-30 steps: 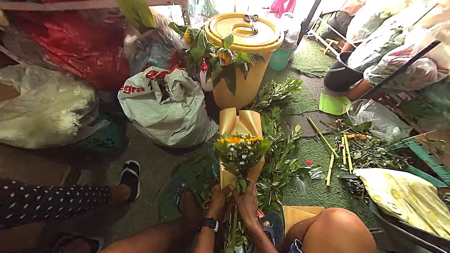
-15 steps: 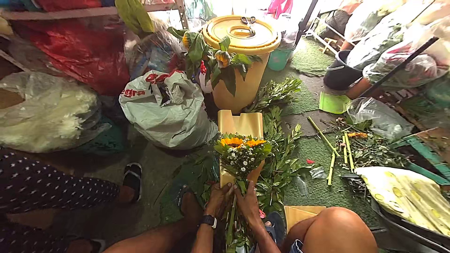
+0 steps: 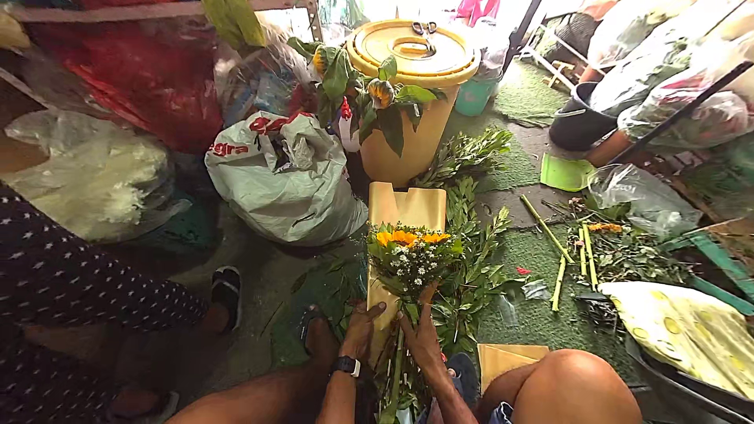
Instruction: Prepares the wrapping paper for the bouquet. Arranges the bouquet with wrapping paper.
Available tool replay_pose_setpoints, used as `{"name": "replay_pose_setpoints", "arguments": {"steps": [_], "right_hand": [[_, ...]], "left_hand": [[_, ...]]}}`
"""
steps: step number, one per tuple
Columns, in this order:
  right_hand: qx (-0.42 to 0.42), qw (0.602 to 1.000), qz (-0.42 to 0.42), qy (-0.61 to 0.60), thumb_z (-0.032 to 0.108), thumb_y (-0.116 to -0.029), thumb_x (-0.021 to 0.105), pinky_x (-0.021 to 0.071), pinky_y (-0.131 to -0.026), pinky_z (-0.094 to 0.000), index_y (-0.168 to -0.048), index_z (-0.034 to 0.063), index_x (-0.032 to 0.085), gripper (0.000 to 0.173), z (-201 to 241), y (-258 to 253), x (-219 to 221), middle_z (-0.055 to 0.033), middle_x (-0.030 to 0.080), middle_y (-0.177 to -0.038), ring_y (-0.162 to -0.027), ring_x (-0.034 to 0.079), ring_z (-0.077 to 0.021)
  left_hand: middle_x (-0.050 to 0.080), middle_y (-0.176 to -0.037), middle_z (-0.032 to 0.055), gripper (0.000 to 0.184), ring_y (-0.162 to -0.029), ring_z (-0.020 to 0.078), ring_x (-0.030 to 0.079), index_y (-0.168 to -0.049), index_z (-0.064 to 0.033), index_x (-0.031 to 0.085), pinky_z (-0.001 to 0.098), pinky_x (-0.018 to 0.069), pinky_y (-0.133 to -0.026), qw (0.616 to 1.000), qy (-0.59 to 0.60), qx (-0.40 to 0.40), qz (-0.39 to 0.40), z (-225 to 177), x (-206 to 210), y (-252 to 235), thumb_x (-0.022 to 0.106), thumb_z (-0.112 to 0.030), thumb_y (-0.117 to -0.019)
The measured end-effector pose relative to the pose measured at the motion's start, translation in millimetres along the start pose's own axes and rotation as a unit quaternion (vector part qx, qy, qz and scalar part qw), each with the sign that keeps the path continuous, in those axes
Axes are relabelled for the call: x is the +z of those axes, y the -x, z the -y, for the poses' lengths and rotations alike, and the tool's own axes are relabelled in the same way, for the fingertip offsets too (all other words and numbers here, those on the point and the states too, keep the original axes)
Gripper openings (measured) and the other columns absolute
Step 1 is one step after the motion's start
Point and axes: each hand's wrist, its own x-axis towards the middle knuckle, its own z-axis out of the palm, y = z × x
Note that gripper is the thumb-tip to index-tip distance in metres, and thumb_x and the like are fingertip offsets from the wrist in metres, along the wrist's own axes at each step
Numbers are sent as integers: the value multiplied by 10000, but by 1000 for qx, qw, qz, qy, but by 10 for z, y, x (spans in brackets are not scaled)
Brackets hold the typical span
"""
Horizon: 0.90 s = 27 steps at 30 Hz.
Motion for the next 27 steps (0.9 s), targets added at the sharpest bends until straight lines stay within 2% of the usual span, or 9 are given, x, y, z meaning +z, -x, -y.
{"name": "replay_pose_setpoints", "arguments": {"steps": [3, 6, 11, 14, 20, 27], "right_hand": [[8, 1000, 15, 12, 564, -973, 608, 522, -1002, -569, -1526, 60, 383, 781, 1, 5, 5, -244, 617, -1316, -1197, 635, -376], [7, 1000, 19, 11, 570, -976, 602, 514, -1014, -570, -1527, 76, 391, 769, -7, 8, 9, -243, 600, -1343, -1220, 620, -378], [2, 1000, 9, 7, 556, -971, 619, 515, -1014, -565, -1514, 65, 409, 762, -24, 2, 30, -251, 607, -1321, -1209, 623, -381], [-4, 1000, 10, 4, 559, -969, 619, 528, -996, -556, -1505, 71, 410, 754, -57, -16, 41, -236, 625, -1284, -1180, 639, -364], [-7, 1000, 5, 5, 539, -976, 624, 529, -992, -557, -1500, 70, 417, 733, -33, -3, 48, -237, 619, -1300, -1177, 640, -367], [-2, 1000, 2, 7, 535, -970, 630, 536, -975, -562, -1501, 66, 416, 740, -8, 13, 40, -240, 640, -1254, -1143, 654, -374]], "left_hand": [[717, -1097, 187, 353, -972, 257, 711, -1246, 44, 622, 428, 601, -875, 1000, 14, 3, 0, 7, -22, 29, 726, -84, -935], [709, -1109, 183, 367, -985, 248, 700, -1259, 37, 611, 421, 591, -881, 1000, 10, -8, -3, 0, -25, 20, 725, -83, -932], [716, -1094, 195, 460, -970, 267, 716, -1286, 43, 577, 431, 604, -866, 999, -2, -40, 27, -106, -18, -8, 772, -82, -890], [708, -1103, 203, 519, -972, 276, 714, -1314, 44, 547, 439, 604, -864, 999, -18, -45, 17, -107, -7, -58, 793, -111, -884], [705, -1114, 205, 526, -979, 277, 712, -1334, 36, 537, 442, 603, -867, 999, -12, -46, 5, -63, -6, -87, 783, -136, -902], [697, -1120, 211, 494, -989, 283, 704, -1334, 37, 535, 454, 596, -876, 998, -27, -48, 2, -86, 13, -71, 748, -165, -937]]}}
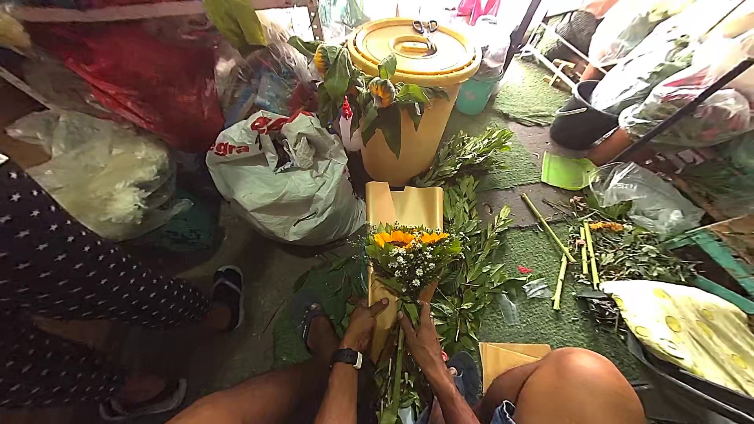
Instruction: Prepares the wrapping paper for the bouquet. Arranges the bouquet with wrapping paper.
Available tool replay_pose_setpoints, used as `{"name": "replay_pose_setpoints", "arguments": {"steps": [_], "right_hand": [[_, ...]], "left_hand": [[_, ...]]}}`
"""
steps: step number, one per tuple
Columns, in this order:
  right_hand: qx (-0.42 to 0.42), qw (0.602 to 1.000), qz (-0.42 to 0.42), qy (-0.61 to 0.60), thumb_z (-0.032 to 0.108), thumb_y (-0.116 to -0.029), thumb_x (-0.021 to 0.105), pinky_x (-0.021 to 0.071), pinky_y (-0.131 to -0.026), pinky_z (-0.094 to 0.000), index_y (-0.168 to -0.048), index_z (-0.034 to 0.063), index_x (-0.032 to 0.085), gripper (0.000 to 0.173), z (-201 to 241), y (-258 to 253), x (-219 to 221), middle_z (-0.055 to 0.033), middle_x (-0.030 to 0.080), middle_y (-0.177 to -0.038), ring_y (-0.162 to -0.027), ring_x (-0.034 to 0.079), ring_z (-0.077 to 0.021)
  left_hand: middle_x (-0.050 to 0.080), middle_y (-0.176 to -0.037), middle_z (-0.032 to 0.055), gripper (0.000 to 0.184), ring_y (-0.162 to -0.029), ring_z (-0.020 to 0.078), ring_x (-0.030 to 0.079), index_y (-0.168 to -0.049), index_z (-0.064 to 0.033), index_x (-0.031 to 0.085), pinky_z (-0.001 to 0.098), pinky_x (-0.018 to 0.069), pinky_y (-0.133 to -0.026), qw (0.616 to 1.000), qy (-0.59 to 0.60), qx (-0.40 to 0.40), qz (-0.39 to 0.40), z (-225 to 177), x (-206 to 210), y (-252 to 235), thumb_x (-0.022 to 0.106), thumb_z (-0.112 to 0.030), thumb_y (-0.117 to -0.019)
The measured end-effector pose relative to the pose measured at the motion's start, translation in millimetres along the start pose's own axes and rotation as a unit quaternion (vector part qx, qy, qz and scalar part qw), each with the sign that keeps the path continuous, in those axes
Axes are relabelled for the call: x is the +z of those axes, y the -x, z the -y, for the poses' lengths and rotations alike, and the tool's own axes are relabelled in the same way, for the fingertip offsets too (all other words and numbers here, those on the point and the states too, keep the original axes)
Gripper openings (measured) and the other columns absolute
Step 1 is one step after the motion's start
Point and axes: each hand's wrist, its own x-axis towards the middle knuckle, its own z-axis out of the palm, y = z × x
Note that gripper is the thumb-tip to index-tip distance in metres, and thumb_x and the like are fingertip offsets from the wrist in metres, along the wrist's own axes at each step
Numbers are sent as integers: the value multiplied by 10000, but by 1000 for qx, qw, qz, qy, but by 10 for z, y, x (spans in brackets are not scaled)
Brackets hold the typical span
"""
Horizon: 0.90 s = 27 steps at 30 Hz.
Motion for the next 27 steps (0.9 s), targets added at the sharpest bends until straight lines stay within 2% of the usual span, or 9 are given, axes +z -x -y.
{"name": "replay_pose_setpoints", "arguments": {"steps": [5, 12, 17, 21, 23, 27], "right_hand": [[-8, 1000, -5, 5, 527, -976, 626, 525, -999, -555, -1506, 54, 413, 741, -18, 26, 13, -240, 626, -1292, -1177, 643, -368], [-12, 1000, 2, 3, 531, -977, 623, 535, -978, -552, -1491, 69, 431, 717, -34, 14, 11, -226, 639, -1263, -1151, 653, -362], [9, 1000, 28, -3, 560, -975, 613, 518, -1002, -566, -1515, 88, 406, 747, -33, -6, -23, -230, 623, -1302, -1189, 636, -362], [7, 1000, 24, 0, 571, -972, 611, 506, -1033, -551, -1526, 74, 399, 774, -7, 8, -45, -226, 616, -1333, -1225, 623, -353], [-5, 1000, 11, 3, 545, -974, 622, 482, -1075, -532, -1517, 58, 418, 758, -12, 9, -32, -216, 591, -1389, -1280, 592, -340], [-49, 998, -25, -7, 448, -968, 668, 466, -1106, -494, -1461, 5, 482, 688, -34, 9, -2, -231, 505, -1457, -1338, 531, -334]], "left_hand": [[693, -1136, 203, 493, -994, 275, 702, -1347, 23, 534, 447, 593, -878, 1000, -2, -1, 2, 0, -10, -4, 741, -167, -942], [690, -1130, 201, 475, -987, 276, 698, -1359, 9, 522, 453, 592, -863, 999, 36, -9, 18, 16, -31, 7, 713, -169, -961], [693, -1079, 195, 474, -931, 267, 703, -1342, 15, 502, 441, 602, -816, 995, 67, -19, 74, -31, -41, 85, 685, -27, -907], [697, -1100, 197, 578, -952, 270, 710, -1378, 12, 473, 439, 608, -837, 993, 71, -8, 97, -55, 14, 149, 736, -24, -864], [699, -1091, 201, 645, -942, 272, 713, -1382, 19, 470, 435, 613, -830, 993, 61, 9, 102, -46, 48, 170, 783, -31, -821], [704, -1039, 182, 603, -902, 243, 708, -1316, 51, 510, 400, 610, -812, 994, 16, 29, 102, -67, 96, 196, 806, 7, -792]]}}
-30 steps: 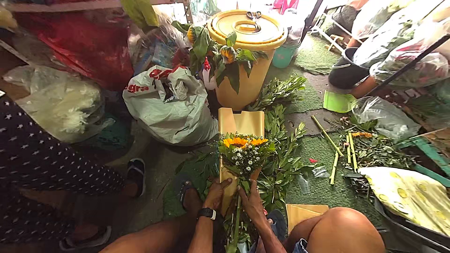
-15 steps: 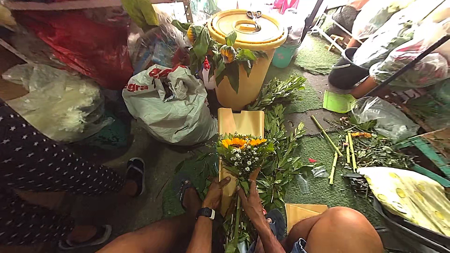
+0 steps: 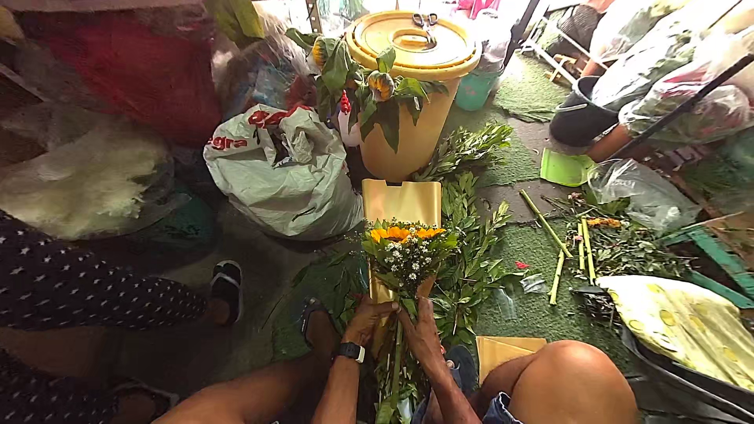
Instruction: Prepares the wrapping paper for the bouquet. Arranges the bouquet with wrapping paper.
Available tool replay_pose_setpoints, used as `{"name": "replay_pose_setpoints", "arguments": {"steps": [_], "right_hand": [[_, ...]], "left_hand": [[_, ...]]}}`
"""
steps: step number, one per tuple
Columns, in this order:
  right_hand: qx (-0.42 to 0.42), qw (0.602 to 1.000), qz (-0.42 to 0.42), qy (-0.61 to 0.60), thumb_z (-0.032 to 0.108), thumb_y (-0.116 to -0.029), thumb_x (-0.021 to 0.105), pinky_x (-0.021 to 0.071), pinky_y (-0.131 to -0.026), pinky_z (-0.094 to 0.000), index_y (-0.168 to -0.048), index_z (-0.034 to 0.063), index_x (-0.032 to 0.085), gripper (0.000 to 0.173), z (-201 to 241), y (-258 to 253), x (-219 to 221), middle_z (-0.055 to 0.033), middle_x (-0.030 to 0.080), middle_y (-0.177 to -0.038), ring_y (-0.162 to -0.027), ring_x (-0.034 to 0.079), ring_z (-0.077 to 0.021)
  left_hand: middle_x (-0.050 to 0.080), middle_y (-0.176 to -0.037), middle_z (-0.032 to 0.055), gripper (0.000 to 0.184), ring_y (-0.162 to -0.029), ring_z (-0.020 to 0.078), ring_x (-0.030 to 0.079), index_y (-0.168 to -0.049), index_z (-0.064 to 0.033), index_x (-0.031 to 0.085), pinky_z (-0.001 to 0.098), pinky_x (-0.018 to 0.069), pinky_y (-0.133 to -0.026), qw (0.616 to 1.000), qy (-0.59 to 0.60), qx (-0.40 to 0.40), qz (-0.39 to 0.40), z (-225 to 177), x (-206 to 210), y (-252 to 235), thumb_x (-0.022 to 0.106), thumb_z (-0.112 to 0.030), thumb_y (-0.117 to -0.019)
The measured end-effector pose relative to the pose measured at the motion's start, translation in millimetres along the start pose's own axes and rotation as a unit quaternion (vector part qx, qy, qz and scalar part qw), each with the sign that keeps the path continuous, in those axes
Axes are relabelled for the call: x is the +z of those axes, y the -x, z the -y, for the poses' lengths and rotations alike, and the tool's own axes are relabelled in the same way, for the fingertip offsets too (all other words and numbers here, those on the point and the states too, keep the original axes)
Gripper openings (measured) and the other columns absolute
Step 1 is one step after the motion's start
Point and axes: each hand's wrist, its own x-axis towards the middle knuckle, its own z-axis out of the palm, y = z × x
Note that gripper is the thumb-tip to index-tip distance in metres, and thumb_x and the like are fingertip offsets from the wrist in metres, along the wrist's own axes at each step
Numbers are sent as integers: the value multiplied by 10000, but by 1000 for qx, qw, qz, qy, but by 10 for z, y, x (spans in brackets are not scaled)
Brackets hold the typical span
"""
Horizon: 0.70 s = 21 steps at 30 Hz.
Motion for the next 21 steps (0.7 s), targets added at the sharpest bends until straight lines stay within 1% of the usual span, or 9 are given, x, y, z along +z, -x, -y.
{"name": "replay_pose_setpoints", "arguments": {"steps": [5, 8, 10, 13, 15, 18, 21], "right_hand": [[-7, 1000, -7, 9, 455, -975, 650, 463, -1109, -482, -1438, 6, 512, 660, 21, 1, -11, -220, 543, -1417, -1324, 544, -318], [0, 1000, 4, 2, 467, -968, 654, 448, -1124, -477, -1442, -11, 500, 690, 11, 21, -37, -227, 540, -1423, -1337, 533, -317], [14, 1000, 18, -7, 498, -939, 679, 453, -1120, -491, -1441, 10, 514, 720, -1, -3, -85, -219, 546, -1430, -1337, 536, -316], [12, 999, 19, -25, 489, -908, 724, 467, -1099, -483, -1400, 32, 566, 691, -24, -27, -118, -194, 582, -1384, -1297, 561, -294], [-1, 999, 10, -32, 459, -909, 738, 479, -1082, -468, -1374, 28, 585, 652, -24, -35, -108, -185, 595, -1352, -1266, 576, -275], [-9, 999, 3, -37, 452, -901, 747, 495, -1059, -448, -1342, 34, 613, 622, -13, -36, -101, -165, 615, -1318, -1233, 591, -255], [-2, 999, 10, -40, 440, -906, 743, 491, -1067, -444, -1347, 35, 610, 614, -10, -51, -109, -162, 615, -1324, -1242, 588, -251]], "left_hand": [[692, -1048, 177, 670, -911, 229, 697, -1288, 58, 534, 387, 603, -817, 997, -56, 28, -36, -14, 120, -30, 876, -16, -717], [690, -1030, 176, 639, -902, 222, 693, -1246, 68, 551, 382, 599, -812, 995, -64, 27, -78, -15, 200, -9, 877, 8, -700], [690, -1022, 179, 623, -895, 225, 692, -1231, 74, 559, 387, 597, -811, 994, -64, 27, -90, 1, 216, -29, 873, 8, -697], [694, -1010, 174, 646, -876, 220, 697, -1235, 70, 554, 381, 602, -795, 993, -70, 23, -87, 27, 199, -64, 887, -12, -688], [689, -1024, 174, 648, -886, 221, 692, -1250, 66, 546, 381, 600, -797, 994, -66, 16, -82, 9, 187, -69, 877, -4, -697], [688, -1037, 174, 640, -894, 218, 692, -1254, 62, 547, 377, 599, -798, 995, -62, 14, -78, 6, 176, -71, 868, -5, -704], [684, -1075, 164, 674, -930, 208, 687, -1319, 45, 509, 370, 595, -832, 998, -50, 0, -39, -39, 146, -26, 841, -43, -739]]}}
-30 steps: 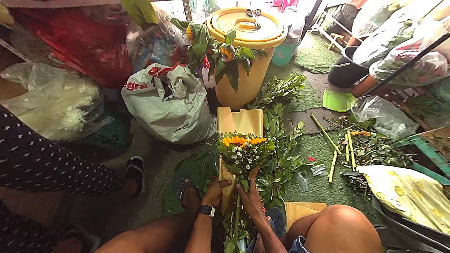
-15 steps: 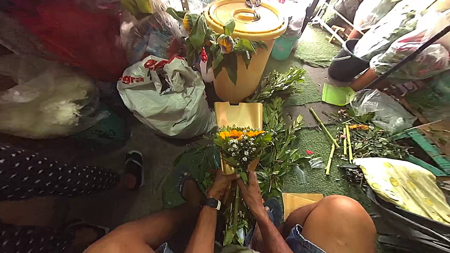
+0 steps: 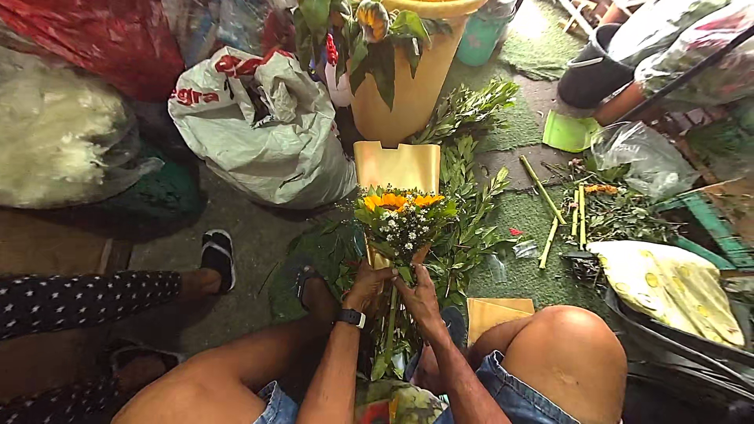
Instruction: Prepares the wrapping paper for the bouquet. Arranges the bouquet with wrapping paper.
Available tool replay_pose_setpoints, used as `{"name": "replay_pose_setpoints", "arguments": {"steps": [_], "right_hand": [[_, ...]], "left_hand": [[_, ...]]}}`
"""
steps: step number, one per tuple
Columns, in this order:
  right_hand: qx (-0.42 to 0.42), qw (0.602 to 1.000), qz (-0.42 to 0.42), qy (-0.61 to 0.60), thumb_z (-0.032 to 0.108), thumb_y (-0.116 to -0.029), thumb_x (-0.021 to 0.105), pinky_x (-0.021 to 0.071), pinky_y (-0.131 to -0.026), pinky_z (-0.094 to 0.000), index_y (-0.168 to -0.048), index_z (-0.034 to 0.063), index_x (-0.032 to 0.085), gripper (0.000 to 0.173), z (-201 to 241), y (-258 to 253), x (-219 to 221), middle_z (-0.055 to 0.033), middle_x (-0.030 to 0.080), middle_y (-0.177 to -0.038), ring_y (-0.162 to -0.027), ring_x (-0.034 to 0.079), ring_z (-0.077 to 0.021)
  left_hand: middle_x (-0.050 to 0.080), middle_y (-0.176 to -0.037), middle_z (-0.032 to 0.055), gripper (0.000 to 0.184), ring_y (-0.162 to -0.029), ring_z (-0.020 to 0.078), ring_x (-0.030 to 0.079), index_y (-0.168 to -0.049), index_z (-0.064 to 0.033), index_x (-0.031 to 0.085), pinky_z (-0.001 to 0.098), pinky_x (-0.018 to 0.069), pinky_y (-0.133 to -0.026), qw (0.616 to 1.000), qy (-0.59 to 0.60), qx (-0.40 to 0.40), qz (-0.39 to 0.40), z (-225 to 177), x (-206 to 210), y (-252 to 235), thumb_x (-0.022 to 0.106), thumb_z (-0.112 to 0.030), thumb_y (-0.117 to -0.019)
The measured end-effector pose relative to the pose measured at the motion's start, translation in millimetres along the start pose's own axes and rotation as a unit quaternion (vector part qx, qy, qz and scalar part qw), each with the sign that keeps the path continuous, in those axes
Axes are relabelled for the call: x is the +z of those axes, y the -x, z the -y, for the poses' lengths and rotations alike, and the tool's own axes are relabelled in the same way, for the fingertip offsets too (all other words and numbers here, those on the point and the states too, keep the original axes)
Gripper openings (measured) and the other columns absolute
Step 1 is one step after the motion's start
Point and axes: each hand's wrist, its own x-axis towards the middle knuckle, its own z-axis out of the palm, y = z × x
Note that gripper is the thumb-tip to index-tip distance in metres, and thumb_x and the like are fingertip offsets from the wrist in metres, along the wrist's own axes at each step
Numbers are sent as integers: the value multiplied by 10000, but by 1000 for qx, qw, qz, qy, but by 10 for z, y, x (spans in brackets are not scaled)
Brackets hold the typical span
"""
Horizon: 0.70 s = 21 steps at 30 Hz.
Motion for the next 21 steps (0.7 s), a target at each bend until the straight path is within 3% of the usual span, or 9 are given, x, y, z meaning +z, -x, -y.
{"name": "replay_pose_setpoints", "arguments": {"steps": [4, 10, 13, 16, 21], "right_hand": [[23, 1000, 16, -12, 493, -903, 734, 452, -1117, -463, -1406, 41, 573, 695, -12, -19, -10, -178, 579, -1404, -1318, 548, -268], [27, 999, 13, -31, 480, -900, 740, 466, -1099, -460, -1387, 37, 582, 677, 29, -9, -21, -171, 592, -1379, -1298, 559, -262], [26, 999, 9, -30, 477, -903, 736, 470, -1097, -452, -1378, 49, 593, 656, 15, -9, -7, -156, 601, -1367, -1289, 566, -248], [27, 999, 8, -25, 475, -906, 733, 470, -1092, -458, -1371, 41, 597, 651, 17, -6, 0, -165, 606, -1349, -1280, 569, -261], [34, 999, 9, -16, 485, -913, 722, 464, -1101, -463, -1397, 44, 582, 670, 63, 1, 12, -174, 601, -1363, -1291, 565, -266]], "left_hand": [[704, -1022, 173, 514, -886, 242, 708, -1335, 20, 507, 411, 612, -788, 993, 105, -48, 30, -11, -150, -46, 723, -101, -884], [711, -966, 174, 382, -863, 253, 714, -1248, 29, 546, 432, 614, -780, 987, 129, -60, 76, -100, -221, -131, 667, -90, -905], [708, -945, 177, 419, -826, 255, 716, -1262, 30, 531, 424, 619, -746, 991, 106, -59, 59, -144, -170, -136, 694, -47, -883], [697, -1024, 191, 505, -861, 261, 709, -1317, 33, 514, 427, 614, -763, 997, 49, -62, 6, -130, -120, -158, 732, 9, -862], [687, -1083, 184, 575, -924, 243, 702, -1380, 24, 459, 410, 606, -813, 998, 54, -39, 12, -59, -116, -157, 745, -38, -884]]}}
